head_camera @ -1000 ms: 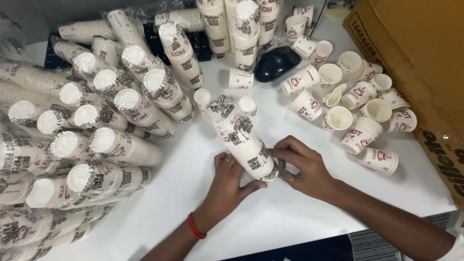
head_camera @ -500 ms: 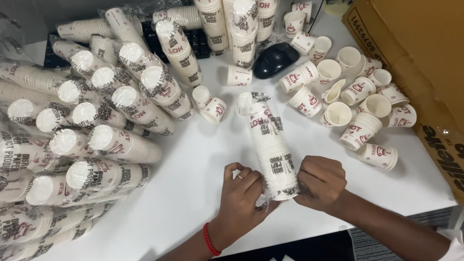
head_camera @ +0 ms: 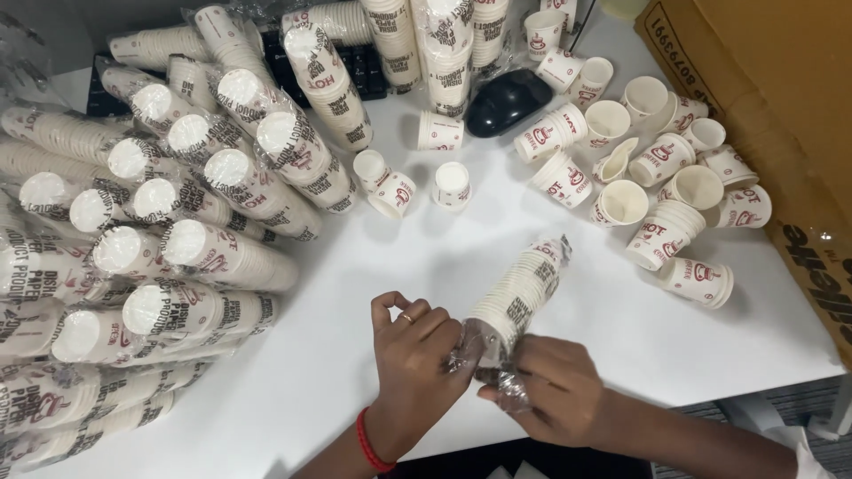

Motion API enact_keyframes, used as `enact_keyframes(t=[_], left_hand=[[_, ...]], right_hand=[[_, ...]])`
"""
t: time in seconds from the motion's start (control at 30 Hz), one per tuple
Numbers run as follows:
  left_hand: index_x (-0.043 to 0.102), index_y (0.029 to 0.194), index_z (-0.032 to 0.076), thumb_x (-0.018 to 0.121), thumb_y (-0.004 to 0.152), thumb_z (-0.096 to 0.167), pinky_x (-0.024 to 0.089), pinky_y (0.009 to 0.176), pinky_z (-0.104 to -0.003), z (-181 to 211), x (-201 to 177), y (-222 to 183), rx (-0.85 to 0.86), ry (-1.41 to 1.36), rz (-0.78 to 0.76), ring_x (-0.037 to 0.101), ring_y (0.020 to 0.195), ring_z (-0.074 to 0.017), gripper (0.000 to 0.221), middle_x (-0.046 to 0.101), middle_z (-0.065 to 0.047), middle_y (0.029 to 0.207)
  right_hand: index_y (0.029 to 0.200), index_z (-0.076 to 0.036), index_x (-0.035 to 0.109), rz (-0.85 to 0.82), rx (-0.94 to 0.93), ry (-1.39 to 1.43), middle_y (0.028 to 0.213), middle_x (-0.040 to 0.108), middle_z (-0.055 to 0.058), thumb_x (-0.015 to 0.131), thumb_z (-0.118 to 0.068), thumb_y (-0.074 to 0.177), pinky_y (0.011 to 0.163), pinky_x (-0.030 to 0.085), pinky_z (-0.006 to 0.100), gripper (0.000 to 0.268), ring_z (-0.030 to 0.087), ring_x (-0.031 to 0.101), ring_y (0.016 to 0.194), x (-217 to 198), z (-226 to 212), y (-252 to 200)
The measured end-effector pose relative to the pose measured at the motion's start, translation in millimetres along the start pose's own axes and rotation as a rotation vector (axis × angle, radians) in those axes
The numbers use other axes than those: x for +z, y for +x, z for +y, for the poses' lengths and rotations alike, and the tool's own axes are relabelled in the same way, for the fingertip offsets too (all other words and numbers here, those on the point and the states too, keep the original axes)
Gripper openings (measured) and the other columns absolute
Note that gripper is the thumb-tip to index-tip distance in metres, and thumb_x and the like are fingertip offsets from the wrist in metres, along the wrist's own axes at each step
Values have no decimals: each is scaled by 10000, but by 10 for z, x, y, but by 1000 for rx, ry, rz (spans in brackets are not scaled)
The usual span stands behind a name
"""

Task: Stack and package paper cups into plastic sleeves in a manufacturing environment.

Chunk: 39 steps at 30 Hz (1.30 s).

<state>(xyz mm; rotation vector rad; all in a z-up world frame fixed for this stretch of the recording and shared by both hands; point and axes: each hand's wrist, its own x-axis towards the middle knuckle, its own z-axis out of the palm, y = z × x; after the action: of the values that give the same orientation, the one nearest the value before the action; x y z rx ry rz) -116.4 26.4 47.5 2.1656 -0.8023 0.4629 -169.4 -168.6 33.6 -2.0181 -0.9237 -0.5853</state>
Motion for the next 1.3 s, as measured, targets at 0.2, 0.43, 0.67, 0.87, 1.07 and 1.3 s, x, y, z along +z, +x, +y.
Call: enact_keyframes(t=[0.2, 0.43, 0.67, 0.87, 1.07, 1.3], left_hand=[[693, 775, 91, 851, 848, 156, 430, 861, -385, 224, -414, 288, -174, -467, -286, 521, 725, -205, 185, 542, -22, 673], [688, 1143, 9, 775, 916, 155, 488, 1128, -447, 139, -439, 483, 237, -363, -287, 576, 1331, -361, 284, 633, -166, 1294], [681, 1274, 8, 687, 1043, 40, 528, 1127, -405, -348, 179, 173, 585, -46, -254, 624, 1258, -264, 233, 671, -110, 1231], [628, 1269, 21, 640, 984, 35, 467, 1225, -480, -189, 150, 315, 542, -69, -263, 614, 1332, -273, 285, 659, -109, 1294], [450, 1281, 132, 639, 1135, 138, 373, 1264, -520, -98, 46, 433, 708, 52, -42, 521, 1427, -218, 239, 640, -26, 1376], [719, 1130, 57, 711, 984, 98, 499, 1181, -435, -81, -83, 608, 585, -38, -141, 635, 1210, -188, 153, 721, -39, 1117]], right_hand=[[882, -10, 708, 113, 6, -85, 898, 650, 144, 802, -176, 821, 714, 543, 368, 201, 288, 650, 835, -516, -16, 313], [956, 19, 728, -74, 85, 8, 1093, 730, 141, 747, -118, 859, 969, 588, 418, 168, 339, 703, 1156, -674, 274, 341], [894, 16, 701, -171, -51, -154, 1007, 724, 131, 840, -6, 757, 864, 579, 393, 196, 332, 684, 1075, -499, 553, 255], [890, -4, 698, 13, 29, -228, 991, 713, 96, 825, 54, 746, 881, 585, 374, 201, 287, 680, 1073, -584, 511, 197], [937, -35, 651, 325, 217, 65, 1040, 680, 81, 817, -9, 829, 872, 567, 323, 200, 256, 651, 1134, -512, 307, 239], [993, -7, 697, 165, 73, -47, 1139, 660, 92, 821, -210, 861, 909, 555, 363, 272, 284, 626, 1140, -610, 311, 383]])
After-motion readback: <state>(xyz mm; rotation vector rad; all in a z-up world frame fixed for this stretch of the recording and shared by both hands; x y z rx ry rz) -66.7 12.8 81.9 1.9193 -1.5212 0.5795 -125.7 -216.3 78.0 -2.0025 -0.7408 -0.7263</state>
